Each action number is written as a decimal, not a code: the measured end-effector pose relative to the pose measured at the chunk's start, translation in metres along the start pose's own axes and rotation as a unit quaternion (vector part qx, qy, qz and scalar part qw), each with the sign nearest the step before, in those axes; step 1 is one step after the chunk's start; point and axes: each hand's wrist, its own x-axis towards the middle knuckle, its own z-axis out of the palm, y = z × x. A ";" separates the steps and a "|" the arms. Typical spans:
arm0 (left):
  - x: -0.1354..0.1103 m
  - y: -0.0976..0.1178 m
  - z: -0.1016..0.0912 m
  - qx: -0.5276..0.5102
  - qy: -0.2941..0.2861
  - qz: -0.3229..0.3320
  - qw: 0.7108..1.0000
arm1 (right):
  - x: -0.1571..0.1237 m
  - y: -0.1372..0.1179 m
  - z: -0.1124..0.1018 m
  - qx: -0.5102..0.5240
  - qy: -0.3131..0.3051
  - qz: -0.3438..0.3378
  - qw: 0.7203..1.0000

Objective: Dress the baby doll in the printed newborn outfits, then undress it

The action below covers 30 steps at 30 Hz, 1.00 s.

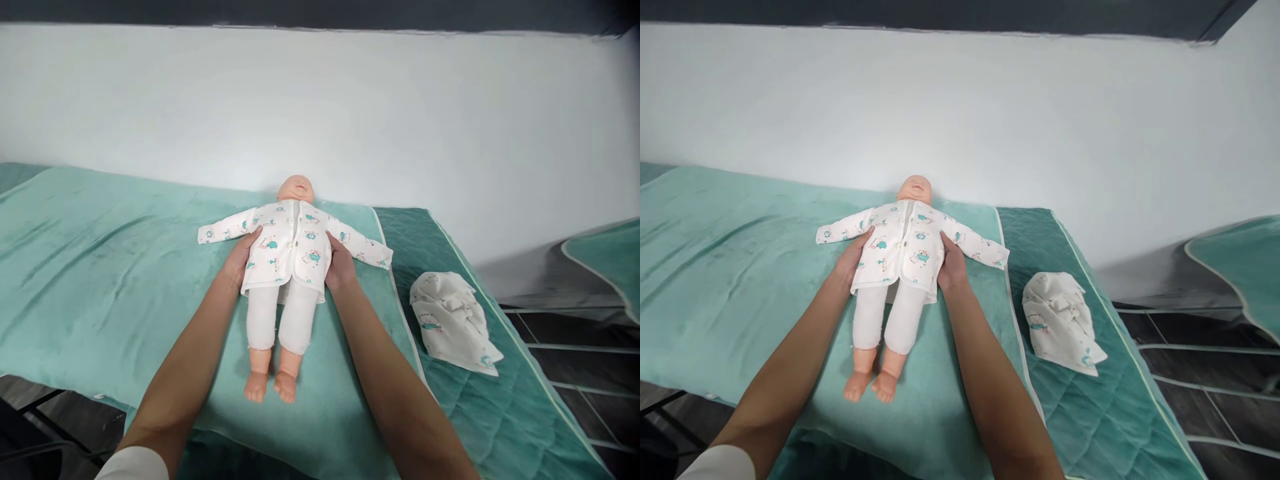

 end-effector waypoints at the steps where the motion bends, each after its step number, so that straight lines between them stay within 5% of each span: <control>1: 0.000 -0.001 -0.001 0.000 0.004 0.008 1.000 | 0.001 0.000 0.001 -0.003 0.000 0.001 1.000; 9: 0.001 0.003 -0.006 -0.067 -0.003 0.051 0.996 | -0.005 -0.007 0.003 0.093 0.026 0.028 0.995; 16: 0.003 0.031 -0.029 -0.169 0.116 0.180 0.962 | -0.011 -0.018 -0.015 0.210 0.053 -0.002 0.976; 24: 0.000 0.047 -0.053 -0.198 0.178 0.275 0.924 | -0.021 -0.043 -0.029 0.261 0.156 0.004 0.952; 30: 0.002 0.053 -0.061 -0.201 0.196 0.300 0.912 | -0.014 -0.062 -0.060 0.270 0.209 -0.043 0.939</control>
